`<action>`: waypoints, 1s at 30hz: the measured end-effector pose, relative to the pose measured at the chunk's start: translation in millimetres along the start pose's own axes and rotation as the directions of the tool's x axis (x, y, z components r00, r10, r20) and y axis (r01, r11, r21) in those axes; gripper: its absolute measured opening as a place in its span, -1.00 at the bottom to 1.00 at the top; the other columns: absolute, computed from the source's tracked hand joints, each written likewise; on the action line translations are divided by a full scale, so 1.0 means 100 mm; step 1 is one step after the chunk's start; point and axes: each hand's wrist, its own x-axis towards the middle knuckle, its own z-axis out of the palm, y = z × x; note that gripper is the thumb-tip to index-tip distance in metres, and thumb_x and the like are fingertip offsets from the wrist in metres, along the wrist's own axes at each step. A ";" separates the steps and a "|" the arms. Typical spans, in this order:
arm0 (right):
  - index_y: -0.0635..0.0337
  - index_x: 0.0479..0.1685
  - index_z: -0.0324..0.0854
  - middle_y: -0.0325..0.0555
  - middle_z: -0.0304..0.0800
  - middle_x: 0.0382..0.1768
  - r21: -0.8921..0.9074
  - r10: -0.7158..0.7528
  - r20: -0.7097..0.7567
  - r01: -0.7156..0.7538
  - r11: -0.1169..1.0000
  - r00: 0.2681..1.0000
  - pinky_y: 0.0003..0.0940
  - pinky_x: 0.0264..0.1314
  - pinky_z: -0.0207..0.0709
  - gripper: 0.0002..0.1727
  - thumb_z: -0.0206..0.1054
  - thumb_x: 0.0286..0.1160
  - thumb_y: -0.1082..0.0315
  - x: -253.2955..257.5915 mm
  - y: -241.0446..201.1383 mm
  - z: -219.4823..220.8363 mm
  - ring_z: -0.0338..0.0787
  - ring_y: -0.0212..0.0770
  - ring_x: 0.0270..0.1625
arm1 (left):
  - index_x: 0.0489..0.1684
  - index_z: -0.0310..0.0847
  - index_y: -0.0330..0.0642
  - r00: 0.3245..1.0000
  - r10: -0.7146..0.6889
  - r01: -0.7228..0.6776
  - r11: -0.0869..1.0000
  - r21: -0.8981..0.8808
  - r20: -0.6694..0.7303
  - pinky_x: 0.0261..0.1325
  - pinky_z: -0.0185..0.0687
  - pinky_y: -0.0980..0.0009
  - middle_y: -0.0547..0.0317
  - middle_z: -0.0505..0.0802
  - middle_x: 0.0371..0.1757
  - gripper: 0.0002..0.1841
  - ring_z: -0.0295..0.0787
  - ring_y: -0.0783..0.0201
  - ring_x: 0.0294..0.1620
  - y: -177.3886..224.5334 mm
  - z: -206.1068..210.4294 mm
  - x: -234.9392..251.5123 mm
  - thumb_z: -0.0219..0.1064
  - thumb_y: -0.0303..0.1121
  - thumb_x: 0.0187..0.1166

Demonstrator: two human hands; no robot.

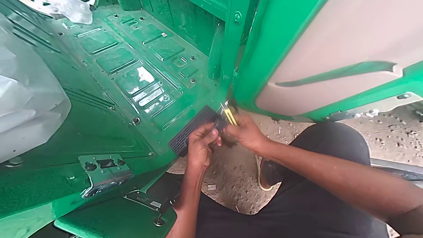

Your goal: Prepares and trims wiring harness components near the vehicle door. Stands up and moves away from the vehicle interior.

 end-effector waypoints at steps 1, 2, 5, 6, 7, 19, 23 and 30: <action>0.23 -0.42 0.68 -0.18 0.60 -0.61 0.011 0.018 -0.004 -0.018 1.000 1.000 -0.43 -0.46 0.37 -0.89 0.40 0.45 0.45 -0.01 0.01 0.00 0.51 -0.36 -0.55 | -0.04 0.80 -0.41 1.000 0.014 -0.014 1.000 0.007 0.006 -0.33 0.78 0.36 -0.13 0.84 -0.31 -0.79 0.75 0.26 -0.47 -0.01 0.00 0.00 0.49 -0.49 0.46; 0.23 -0.43 0.69 -0.19 0.63 -0.60 0.015 0.028 -0.016 -0.028 1.000 0.999 -0.43 -0.45 0.39 -0.87 0.39 0.48 0.44 -0.01 0.03 -0.01 0.53 -0.36 -0.54 | -0.04 0.80 -0.42 1.000 0.028 -0.028 0.999 0.022 0.006 -0.36 0.76 0.37 -0.12 0.84 -0.32 -0.79 0.74 0.27 -0.49 -0.03 0.01 0.00 0.50 -0.50 0.44; 0.22 -0.41 0.69 -0.18 0.61 -0.62 -0.036 -0.016 -0.030 0.015 0.999 0.999 -0.43 -0.49 0.38 -0.84 0.42 0.52 0.37 0.01 0.10 -0.03 0.51 -0.35 -0.58 | 0.01 0.77 -0.43 0.998 0.057 -0.057 0.996 0.068 0.008 -0.41 0.71 0.40 -0.09 0.82 -0.33 -0.78 0.69 0.29 -0.52 -0.08 0.02 0.01 0.45 -0.48 0.51; 0.22 -0.45 0.67 -0.19 0.58 -0.64 -0.039 -0.013 -0.028 0.012 0.999 1.000 -0.43 -0.51 0.35 -0.83 0.43 0.49 0.38 0.02 0.09 -0.04 0.49 -0.36 -0.59 | 0.04 0.75 -0.44 0.997 0.069 -0.070 0.993 0.099 0.015 -0.43 0.71 0.40 -0.08 0.81 -0.32 -0.77 0.68 0.29 -0.52 -0.10 0.02 0.01 0.42 -0.46 0.56; 0.22 -0.49 0.66 -0.20 0.58 -0.65 -0.041 0.009 -0.026 -0.010 0.999 1.000 -0.43 -0.52 0.34 -0.82 0.45 0.44 0.39 0.04 0.07 -0.06 0.48 -0.37 -0.61 | 0.08 0.73 -0.44 0.996 0.087 -0.088 0.984 0.155 0.015 -0.46 0.70 0.40 -0.05 0.80 -0.33 -0.76 0.67 0.29 -0.53 -0.11 0.02 0.00 0.38 -0.44 0.61; 0.05 -0.06 0.89 -0.26 0.83 -0.11 -0.580 -0.494 0.313 0.576 0.577 0.811 -0.48 -0.03 0.73 -0.82 0.59 0.39 0.31 0.09 -0.33 -0.44 0.78 -0.44 -0.10 | 0.17 0.72 -0.36 0.986 0.140 -0.165 0.829 0.535 0.088 -0.08 0.92 0.25 -0.06 0.92 -0.05 -0.55 0.92 0.15 -0.19 -0.04 -0.01 -0.07 0.67 -0.48 0.28; 0.00 0.02 0.90 -0.19 0.81 -0.03 -0.602 -0.503 0.477 0.685 0.410 0.721 -0.36 0.03 0.75 -0.78 0.49 0.44 0.39 0.08 -0.30 -0.44 0.79 -0.32 -0.01 | 0.15 0.73 -0.37 0.990 0.110 -0.141 0.829 0.541 0.089 0.08 0.91 0.21 -0.06 0.92 -0.02 -0.54 0.92 0.12 -0.06 -0.01 -0.01 -0.08 0.66 -0.57 0.21; 0.04 0.11 0.79 -0.36 0.79 -0.15 -0.578 -0.368 0.429 0.564 0.590 0.825 -0.51 -0.05 0.72 -0.69 0.36 0.65 0.05 0.00 -0.41 -0.42 0.75 -0.51 -0.15 | 0.30 0.55 -0.29 0.990 -0.108 0.045 0.862 0.506 0.095 -0.50 0.78 0.36 -0.04 0.91 -0.08 -0.59 0.84 0.18 -0.44 -0.03 -0.08 -0.07 0.49 -0.35 0.56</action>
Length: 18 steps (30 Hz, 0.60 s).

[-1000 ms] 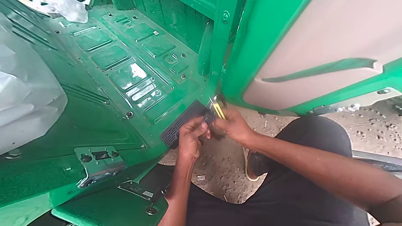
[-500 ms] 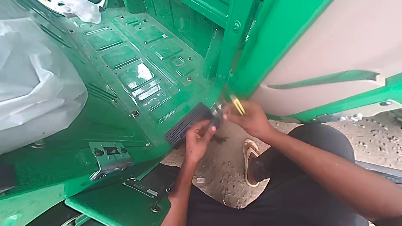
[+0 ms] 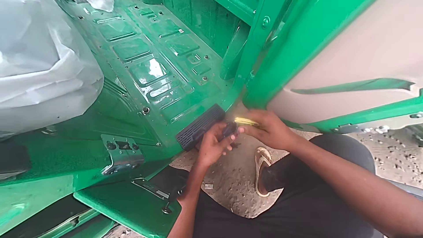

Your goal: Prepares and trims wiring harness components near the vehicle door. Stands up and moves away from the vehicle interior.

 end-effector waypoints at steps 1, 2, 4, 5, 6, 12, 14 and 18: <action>0.03 0.19 0.77 -0.36 0.80 -0.12 0.002 0.012 0.019 -0.012 1.000 1.000 -0.50 -0.03 0.73 -0.65 0.26 0.73 0.03 -0.01 -0.01 -0.02 0.75 -0.52 -0.14 | 0.34 0.47 -0.29 1.000 -0.023 0.023 0.999 -0.027 0.016 -0.56 0.74 0.38 -0.07 0.92 -0.09 -0.57 0.82 0.18 -0.51 -0.02 -0.01 0.01 0.46 -0.34 0.59; 0.01 0.23 0.76 -0.38 0.80 -0.16 -0.003 0.031 0.023 -0.031 1.000 0.999 -0.51 -0.11 0.70 -0.63 0.18 0.78 0.04 -0.02 -0.02 -0.03 0.73 -0.53 -0.20 | 0.34 0.46 -0.28 1.000 -0.028 0.029 0.999 -0.042 0.009 -0.61 0.65 0.43 -0.07 0.92 -0.13 -0.55 0.77 0.23 -0.57 -0.04 -0.02 0.02 0.47 -0.34 0.58; -0.01 0.13 0.77 -0.40 0.72 -0.37 0.003 0.084 -0.008 -0.084 0.996 0.996 -0.51 -0.38 0.58 -0.70 0.16 0.80 0.11 -0.05 -0.01 -0.03 0.61 -0.51 -0.43 | 0.35 0.52 -0.27 1.000 -0.026 0.024 0.995 -0.099 -0.018 -0.59 0.47 0.51 -0.02 0.90 -0.19 -0.52 0.64 0.35 -0.58 -0.06 -0.04 0.03 0.53 -0.35 0.50; -0.01 0.07 0.78 -0.39 0.65 -0.46 0.020 0.124 -0.025 -0.124 0.992 0.992 -0.48 -0.47 0.51 -0.72 0.16 0.80 0.14 -0.06 0.00 -0.03 0.55 -0.47 -0.51 | 0.37 0.54 -0.26 1.000 -0.025 0.023 0.987 -0.161 -0.013 -0.59 0.43 0.53 -0.01 0.89 -0.18 -0.52 0.59 0.40 -0.58 -0.07 -0.06 0.04 0.52 -0.36 0.50; -0.02 -0.02 0.77 -0.37 0.59 -0.53 0.045 0.171 -0.037 -0.170 0.984 0.984 -0.45 -0.54 0.45 -0.73 0.17 0.80 0.13 -0.08 0.02 -0.03 0.51 -0.44 -0.57 | 0.43 0.54 -0.26 1.000 -0.029 0.028 0.972 -0.233 0.000 -0.59 0.40 0.56 -0.03 0.87 -0.14 -0.53 0.54 0.44 -0.60 -0.08 -0.07 0.05 0.46 -0.32 0.56; 0.22 -0.01 0.73 -0.14 0.62 -0.54 0.500 0.480 0.067 -0.445 0.743 0.875 -0.43 -0.43 0.51 -0.71 0.15 0.81 0.24 -0.19 0.16 0.09 0.57 -0.30 -0.54 | 0.42 0.61 -0.26 0.997 -0.012 0.001 0.989 -0.146 -0.075 -0.56 0.45 0.52 -0.04 0.89 -0.09 -0.52 0.62 0.37 -0.53 -0.11 0.08 0.05 0.50 -0.49 0.47; 0.23 -0.03 0.70 -0.13 0.62 -0.50 0.646 0.562 0.097 -0.481 0.593 0.822 -0.46 -0.42 0.54 -0.82 0.26 0.74 0.30 -0.22 0.17 0.19 0.57 -0.33 -0.54 | 0.44 0.56 -0.31 0.997 0.011 -0.020 0.991 -0.130 -0.070 -0.46 0.58 0.49 -0.08 0.89 -0.03 -0.49 0.76 0.29 -0.36 -0.13 0.15 0.04 0.50 -0.50 0.46; 0.22 0.02 0.72 -0.12 0.69 -0.49 0.744 0.652 0.103 -0.493 0.450 0.751 -0.50 -0.48 0.46 -0.74 0.57 0.45 0.34 -0.23 0.20 0.35 0.51 -0.36 -0.58 | 0.42 0.46 -0.37 0.995 0.085 -0.092 0.987 -0.128 -0.059 -0.12 0.79 0.29 -0.16 0.86 0.05 -0.47 0.85 0.08 -0.03 -0.16 0.23 0.03 0.46 -0.57 0.44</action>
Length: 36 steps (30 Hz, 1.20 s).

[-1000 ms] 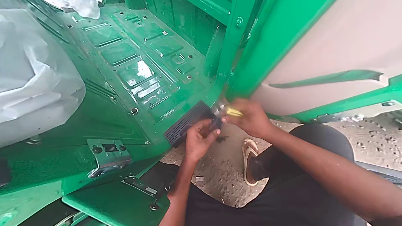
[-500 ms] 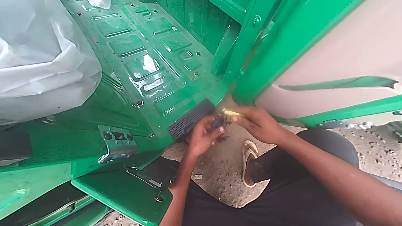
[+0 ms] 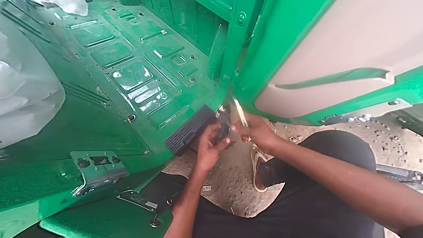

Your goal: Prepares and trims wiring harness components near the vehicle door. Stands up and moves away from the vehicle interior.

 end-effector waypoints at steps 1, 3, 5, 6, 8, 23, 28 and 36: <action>0.22 0.06 0.72 -0.12 0.70 -0.49 0.023 0.006 -0.011 -0.006 1.000 1.000 -0.51 -0.49 0.45 -0.69 0.59 0.42 0.33 0.00 0.01 0.01 0.51 -0.37 -0.59 | 0.39 0.46 -0.37 1.000 0.013 -0.013 1.000 0.018 -0.006 -0.07 0.82 0.25 -0.16 0.86 0.05 -0.49 0.86 0.05 -0.02 -0.01 0.02 -0.01 0.46 -0.59 0.43; 0.22 0.06 0.75 -0.10 0.73 -0.47 0.060 0.008 -0.018 -0.007 0.998 1.000 -0.52 -0.50 0.45 -0.68 0.62 0.39 0.30 0.02 0.00 0.02 0.51 -0.38 -0.59 | 0.31 0.49 -0.34 0.998 0.050 -0.047 0.991 0.125 -0.024 -0.02 0.87 0.20 -0.09 0.87 0.05 -0.53 0.88 0.07 -0.03 -0.03 0.09 -0.05 0.49 -0.59 0.41; 0.21 -0.04 0.80 -0.10 0.74 -0.40 0.078 0.029 -0.015 -0.027 0.997 0.999 -0.53 -0.51 0.42 -0.74 0.60 0.42 0.26 0.04 -0.02 0.04 0.49 -0.39 -0.59 | 0.30 0.51 -0.28 0.994 0.102 -0.088 0.940 0.329 -0.026 -0.02 0.92 0.24 0.10 0.90 0.04 -0.52 0.91 0.22 -0.08 -0.07 0.19 -0.10 0.53 -0.48 0.40; 0.23 -0.08 0.81 -0.09 0.76 -0.39 0.099 0.041 -0.016 -0.039 0.994 0.999 -0.53 -0.52 0.41 -0.77 0.59 0.43 0.28 0.05 -0.02 0.05 0.48 -0.40 -0.59 | 0.31 0.50 -0.27 0.992 0.125 -0.108 0.914 0.391 -0.018 -0.03 0.92 0.24 0.15 0.91 0.04 -0.50 0.92 0.27 -0.10 -0.09 0.23 -0.12 0.54 -0.44 0.40; 0.29 -0.13 0.78 -0.07 0.77 -0.38 0.152 0.055 0.003 -0.055 0.987 0.998 -0.53 -0.48 0.44 -0.81 0.55 0.46 0.34 0.07 -0.03 0.05 0.50 -0.39 -0.57 | 0.36 0.44 -0.30 0.989 0.146 -0.138 0.923 0.358 0.005 -0.05 0.93 0.25 0.12 0.90 0.06 -0.44 0.91 0.25 -0.10 -0.08 0.25 -0.14 0.57 -0.41 0.39; 0.10 -0.21 0.76 -0.35 0.77 -0.24 0.254 -0.274 0.700 0.128 0.959 0.659 -0.63 -0.25 0.56 -0.87 0.45 0.56 0.24 0.09 -0.17 -0.26 0.68 -0.54 -0.28 | 0.46 0.63 -0.25 0.634 0.093 0.485 0.725 -0.488 0.768 -0.01 0.84 0.22 -0.10 0.84 0.27 -0.48 0.89 0.14 -0.04 -0.10 0.03 -0.06 0.33 -0.06 0.69; 0.15 -0.20 0.75 -0.28 0.75 -0.36 0.132 -0.224 0.587 0.181 0.975 0.778 -0.59 -0.31 0.57 -0.85 0.42 0.58 0.26 0.08 -0.21 -0.27 0.65 -0.51 -0.40 | 0.35 0.65 -0.22 0.743 0.021 0.459 0.712 -0.531 0.669 -0.06 0.85 0.24 0.06 0.87 0.02 -0.58 0.86 0.21 -0.17 -0.10 0.12 -0.05 0.50 -0.32 0.54; -0.04 0.19 0.76 -0.31 0.71 -0.41 -0.690 -0.444 0.059 0.358 0.629 0.894 -0.35 -0.47 0.60 -0.69 0.13 0.81 0.12 -0.25 -0.27 -0.30 0.64 -0.36 -0.50 | 0.09 0.64 -0.58 0.986 -0.166 0.156 0.954 -0.257 -0.019 -0.10 0.94 0.14 -0.24 0.91 -0.22 -0.67 0.94 0.01 -0.29 -0.01 0.11 -0.03 0.51 -0.67 0.39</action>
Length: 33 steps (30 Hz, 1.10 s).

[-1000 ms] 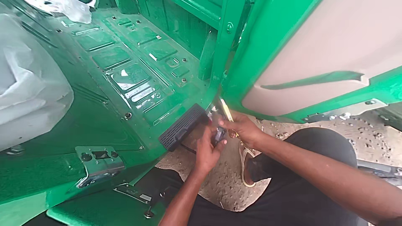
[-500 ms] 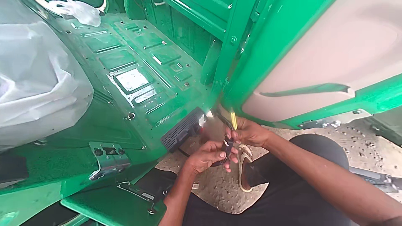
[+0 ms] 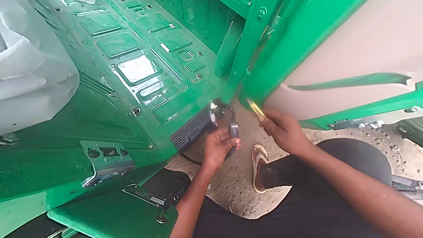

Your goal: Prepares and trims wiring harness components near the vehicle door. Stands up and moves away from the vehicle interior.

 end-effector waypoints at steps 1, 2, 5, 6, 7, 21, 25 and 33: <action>-0.08 0.30 0.73 -0.35 0.72 -0.42 -0.042 -0.027 -0.002 0.027 0.999 1.000 -0.39 -0.49 0.61 -0.68 0.16 0.79 0.13 -0.06 -0.04 0.01 0.64 -0.41 -0.52 | 0.03 0.66 -0.57 0.999 0.028 -0.027 0.999 0.042 -0.027 -0.12 0.94 0.15 -0.23 0.91 -0.25 -0.69 0.94 0.02 -0.31 0.00 -0.01 0.01 0.55 -0.65 0.35; -0.10 0.45 0.67 -0.38 0.73 -0.41 -0.080 -0.057 0.003 0.057 0.995 0.998 -0.43 -0.48 0.61 -0.62 0.18 0.77 0.15 -0.12 -0.08 0.03 0.63 -0.46 -0.52 | -0.02 0.68 -0.55 0.998 0.052 -0.049 0.996 0.074 -0.047 -0.13 0.94 0.15 -0.23 0.91 -0.28 -0.69 0.94 0.01 -0.32 0.00 -0.02 0.01 0.58 -0.64 0.32; -0.03 0.60 0.58 -0.34 0.78 -0.35 -0.129 -0.131 0.046 0.136 0.982 0.990 -0.51 -0.40 0.59 -0.53 0.17 0.76 0.20 -0.26 -0.14 0.11 0.61 -0.51 -0.47 | -0.09 0.72 -0.51 0.988 0.118 -0.104 0.986 0.134 -0.097 -0.15 0.94 0.11 -0.22 0.91 -0.33 -0.68 0.93 0.00 -0.35 -0.08 -0.02 0.05 0.65 -0.63 0.22; -0.03 0.63 0.56 -0.32 0.79 -0.36 -0.142 -0.136 0.063 0.144 0.979 0.989 -0.49 -0.40 0.58 -0.52 0.15 0.77 0.20 -0.30 -0.15 0.13 0.61 -0.50 -0.48 | -0.10 0.73 -0.50 0.984 0.135 -0.117 0.981 0.154 -0.112 -0.15 0.94 0.11 -0.21 0.92 -0.33 -0.67 0.94 0.00 -0.35 -0.10 -0.02 0.05 0.67 -0.63 0.19; -0.05 0.66 0.53 -0.31 0.78 -0.38 -0.152 -0.133 0.079 0.144 0.978 0.988 -0.49 -0.41 0.58 -0.50 0.14 0.77 0.21 -0.33 -0.16 0.15 0.61 -0.49 -0.49 | -0.11 0.74 -0.48 0.980 0.152 -0.127 0.976 0.178 -0.131 -0.15 0.94 0.11 -0.20 0.92 -0.34 -0.66 0.93 0.01 -0.35 -0.11 -0.03 0.05 0.69 -0.62 0.16; -0.05 0.63 0.56 -0.26 0.80 -0.34 -0.255 -0.057 0.117 0.085 0.963 0.992 -0.34 -0.37 0.63 -0.50 0.08 0.75 0.22 -0.42 -0.14 0.29 0.69 -0.37 -0.44 | -0.33 0.71 -0.14 0.913 0.357 -0.178 0.786 0.592 -0.199 -0.31 0.86 0.33 0.25 0.87 -0.50 -0.58 0.83 0.36 -0.50 -0.20 0.01 0.08 0.86 -0.35 -0.04; -0.05 0.64 0.56 -0.24 0.78 -0.37 -0.282 -0.084 0.099 0.109 0.953 0.992 -0.32 -0.38 0.63 -0.49 0.09 0.74 0.23 -0.43 -0.12 0.32 0.69 -0.33 -0.44 | -0.27 0.72 -0.14 0.918 0.352 -0.182 0.784 0.593 -0.184 -0.40 0.82 0.34 0.24 0.88 -0.48 -0.60 0.82 0.34 -0.52 -0.20 0.00 0.07 0.84 -0.33 0.03; -0.11 0.70 0.50 -0.22 0.69 -0.46 -0.409 -0.058 0.135 0.110 0.906 0.989 -0.23 -0.52 0.53 -0.45 0.09 0.70 0.23 -0.41 -0.17 0.34 0.66 -0.23 -0.51 | 0.20 0.64 -0.39 0.990 0.133 -0.121 0.967 0.224 -0.037 -0.03 0.92 0.12 -0.12 0.89 -0.14 -0.70 0.92 0.06 -0.21 -0.08 0.01 0.01 0.38 -0.47 0.56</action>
